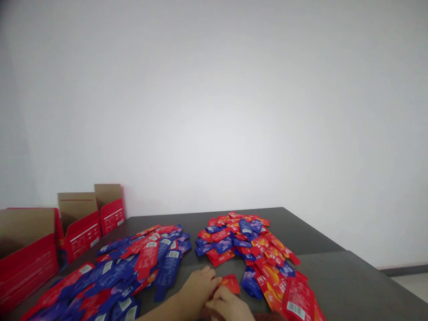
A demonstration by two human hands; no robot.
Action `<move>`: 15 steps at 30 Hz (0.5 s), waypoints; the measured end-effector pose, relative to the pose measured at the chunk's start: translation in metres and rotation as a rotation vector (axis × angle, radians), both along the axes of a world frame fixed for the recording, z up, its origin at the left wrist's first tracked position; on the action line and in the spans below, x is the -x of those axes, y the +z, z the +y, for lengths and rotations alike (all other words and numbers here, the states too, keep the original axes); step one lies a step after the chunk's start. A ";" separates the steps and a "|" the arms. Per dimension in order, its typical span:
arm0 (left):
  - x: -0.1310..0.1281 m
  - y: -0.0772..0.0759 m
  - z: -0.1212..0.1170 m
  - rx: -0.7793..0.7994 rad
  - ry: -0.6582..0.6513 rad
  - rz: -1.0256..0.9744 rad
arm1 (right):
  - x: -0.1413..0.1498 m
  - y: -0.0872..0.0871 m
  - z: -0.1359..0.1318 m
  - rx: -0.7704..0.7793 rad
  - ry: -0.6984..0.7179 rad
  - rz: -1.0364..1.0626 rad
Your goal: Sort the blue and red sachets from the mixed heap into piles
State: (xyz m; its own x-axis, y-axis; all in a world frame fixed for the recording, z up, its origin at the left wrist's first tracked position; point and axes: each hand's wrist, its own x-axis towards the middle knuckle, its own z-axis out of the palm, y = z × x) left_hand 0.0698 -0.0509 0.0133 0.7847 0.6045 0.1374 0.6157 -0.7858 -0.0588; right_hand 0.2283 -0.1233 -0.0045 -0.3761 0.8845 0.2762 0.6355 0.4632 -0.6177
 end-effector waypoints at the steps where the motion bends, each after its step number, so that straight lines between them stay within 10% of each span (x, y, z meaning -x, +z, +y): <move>1: 0.011 -0.002 -0.005 0.080 -0.003 -0.094 | -0.006 0.005 0.000 -0.088 -0.005 0.061; 7: 0.051 -0.024 -0.009 0.290 0.158 -0.548 | -0.034 0.009 0.019 -0.202 -0.438 0.077; 15: 0.047 -0.026 -0.008 0.120 0.105 -0.256 | 0.012 0.003 0.037 -0.146 -0.326 -0.497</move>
State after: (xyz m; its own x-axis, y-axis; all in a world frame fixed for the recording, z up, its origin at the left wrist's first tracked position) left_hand 0.0230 -0.0585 -0.0123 0.6660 0.7044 0.2456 0.6768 -0.7090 0.1983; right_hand 0.2162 -0.0867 -0.0013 -0.2070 0.9420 0.2641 0.9546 0.2535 -0.1562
